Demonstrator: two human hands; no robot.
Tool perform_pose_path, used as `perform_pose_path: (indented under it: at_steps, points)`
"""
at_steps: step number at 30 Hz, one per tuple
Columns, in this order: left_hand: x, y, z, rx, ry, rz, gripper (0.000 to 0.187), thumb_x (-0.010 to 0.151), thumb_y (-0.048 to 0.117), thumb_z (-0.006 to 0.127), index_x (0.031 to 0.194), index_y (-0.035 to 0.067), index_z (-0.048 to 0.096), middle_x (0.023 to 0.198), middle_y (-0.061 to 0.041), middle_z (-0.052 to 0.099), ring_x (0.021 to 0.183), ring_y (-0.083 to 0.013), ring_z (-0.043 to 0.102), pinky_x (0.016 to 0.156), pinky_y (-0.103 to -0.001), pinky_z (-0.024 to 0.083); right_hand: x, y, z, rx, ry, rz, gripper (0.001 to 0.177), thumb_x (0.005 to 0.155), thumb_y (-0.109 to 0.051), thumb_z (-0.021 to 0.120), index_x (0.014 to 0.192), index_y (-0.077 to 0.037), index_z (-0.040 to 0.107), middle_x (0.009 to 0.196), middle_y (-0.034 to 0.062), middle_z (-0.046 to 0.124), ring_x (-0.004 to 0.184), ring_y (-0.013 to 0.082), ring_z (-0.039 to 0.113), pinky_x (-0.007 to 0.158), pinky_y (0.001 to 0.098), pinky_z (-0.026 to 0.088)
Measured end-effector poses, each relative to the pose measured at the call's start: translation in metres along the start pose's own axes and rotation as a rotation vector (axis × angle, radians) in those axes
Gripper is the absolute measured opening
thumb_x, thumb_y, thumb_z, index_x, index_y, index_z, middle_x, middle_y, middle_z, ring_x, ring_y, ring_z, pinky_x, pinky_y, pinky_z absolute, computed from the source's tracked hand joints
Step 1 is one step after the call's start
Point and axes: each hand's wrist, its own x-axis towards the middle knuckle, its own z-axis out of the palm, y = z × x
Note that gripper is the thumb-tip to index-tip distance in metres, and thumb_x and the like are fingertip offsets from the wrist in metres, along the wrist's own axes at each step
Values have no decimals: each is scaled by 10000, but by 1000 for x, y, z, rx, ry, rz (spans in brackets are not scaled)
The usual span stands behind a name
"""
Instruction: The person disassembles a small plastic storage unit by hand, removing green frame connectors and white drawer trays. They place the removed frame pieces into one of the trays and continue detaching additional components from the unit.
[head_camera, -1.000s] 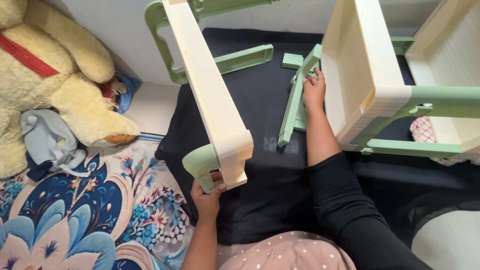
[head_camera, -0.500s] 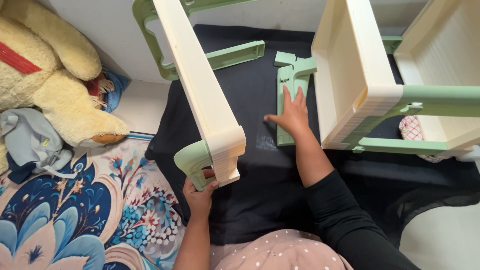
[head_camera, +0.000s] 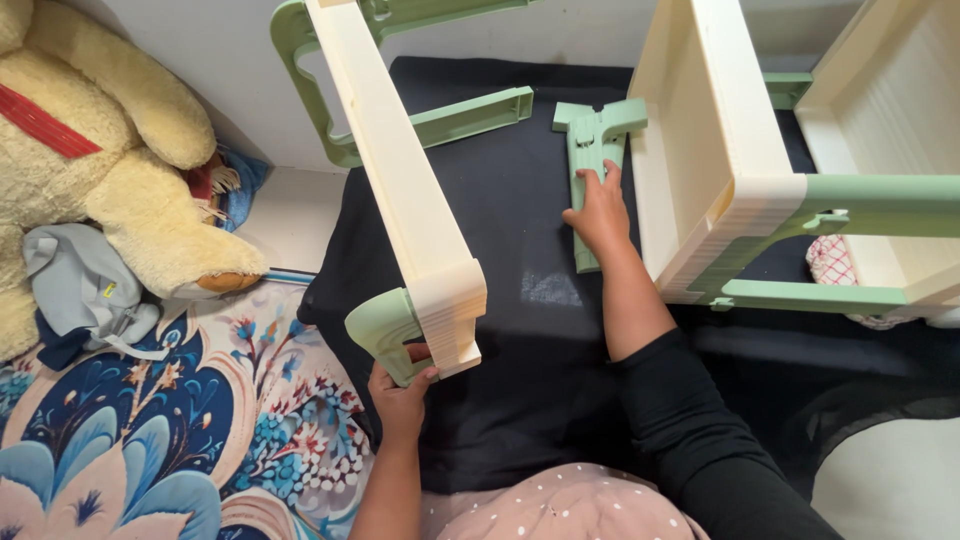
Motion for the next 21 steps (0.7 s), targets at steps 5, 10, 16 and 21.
perform_pose_path:
  at_steps: [5,10,16,21]
  points:
    - [0,-2,-2,6,-3,-10,407,812,97,868,1135,-28,656,1048,-111,749,942,-163,710,846,-294,565,3,8,7,-80,174,-136,608,725,-149,851,1297,-124,645,1526,198,348,1343,421,470,1087,488,416]
    - [4,0,-13,99,-69,-20,430,822,136,888,1148,-45,673,1053,-118,758,951,-176,714,861,-301,568,-14,-7,-5,430,50,-236,461,897,-255,776,1320,-119,653,1557,187,420,1430,381,447,1140,450,414]
    - [18,42,-3,-30,-86,163,837,894,605,743,1420,-5,517,1310,-129,651,1231,-219,639,1073,-357,485,-62,-76,-49,1202,-481,-335,730,984,-544,577,1561,-142,379,1622,203,412,1464,389,484,1160,503,458]
    - [42,117,38,-33,-36,361,838,991,650,638,1480,2,428,1562,-202,493,1463,-303,502,1251,-455,378,-112,-133,-77,1243,-612,-509,999,930,-674,575,1648,-135,137,1667,189,263,1490,416,409,1172,552,403]
